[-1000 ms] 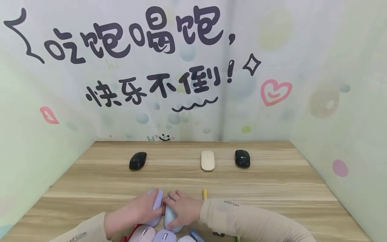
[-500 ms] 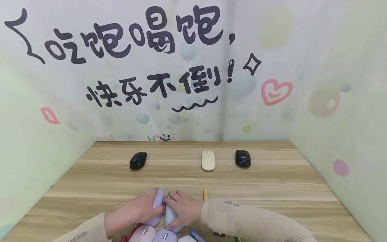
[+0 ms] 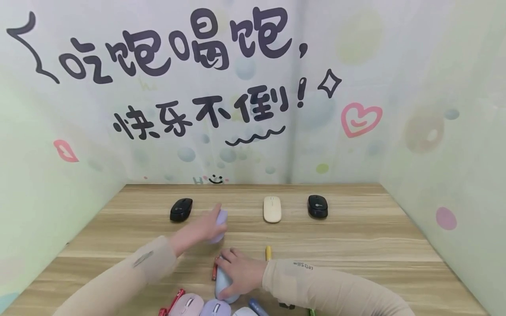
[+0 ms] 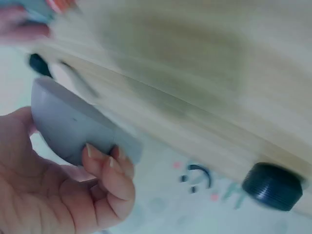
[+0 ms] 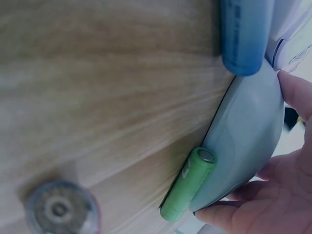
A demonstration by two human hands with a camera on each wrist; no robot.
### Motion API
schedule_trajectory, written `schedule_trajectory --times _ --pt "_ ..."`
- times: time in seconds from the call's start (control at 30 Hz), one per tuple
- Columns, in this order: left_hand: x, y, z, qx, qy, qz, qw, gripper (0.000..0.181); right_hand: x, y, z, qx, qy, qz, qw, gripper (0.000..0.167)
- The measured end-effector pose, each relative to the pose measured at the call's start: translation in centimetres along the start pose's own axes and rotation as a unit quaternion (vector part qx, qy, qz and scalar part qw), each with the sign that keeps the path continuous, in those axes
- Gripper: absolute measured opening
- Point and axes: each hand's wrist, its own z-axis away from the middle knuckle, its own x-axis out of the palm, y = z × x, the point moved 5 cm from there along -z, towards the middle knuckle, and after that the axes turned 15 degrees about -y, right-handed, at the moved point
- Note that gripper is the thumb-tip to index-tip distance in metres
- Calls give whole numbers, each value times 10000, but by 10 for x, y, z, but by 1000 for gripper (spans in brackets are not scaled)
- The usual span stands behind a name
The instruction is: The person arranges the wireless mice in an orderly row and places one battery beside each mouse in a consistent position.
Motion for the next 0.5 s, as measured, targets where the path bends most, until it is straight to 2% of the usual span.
schedule_trajectory --times 0.07,0.13,0.23,0.37,0.5 --pt "-2 0 -20 -51 120 8 9999 76 0 0 0 -28 1 -10 10000 76" --pt "-2 -3 -37 -246 159 16 9996 75 0 1 -1 -76 3 -31 10000 75" --pt "3 -8 -55 -505 190 30 9985 73 0 1 -2 -134 -5 -51 9999 75" --pt "7 -7 -70 -456 274 -132 9985 67 2 3 -3 -142 -18 -102 9998 75" --pt "9 -6 -75 -292 306 -251 9988 61 2 3 -3 -131 -65 -157 9998 75"
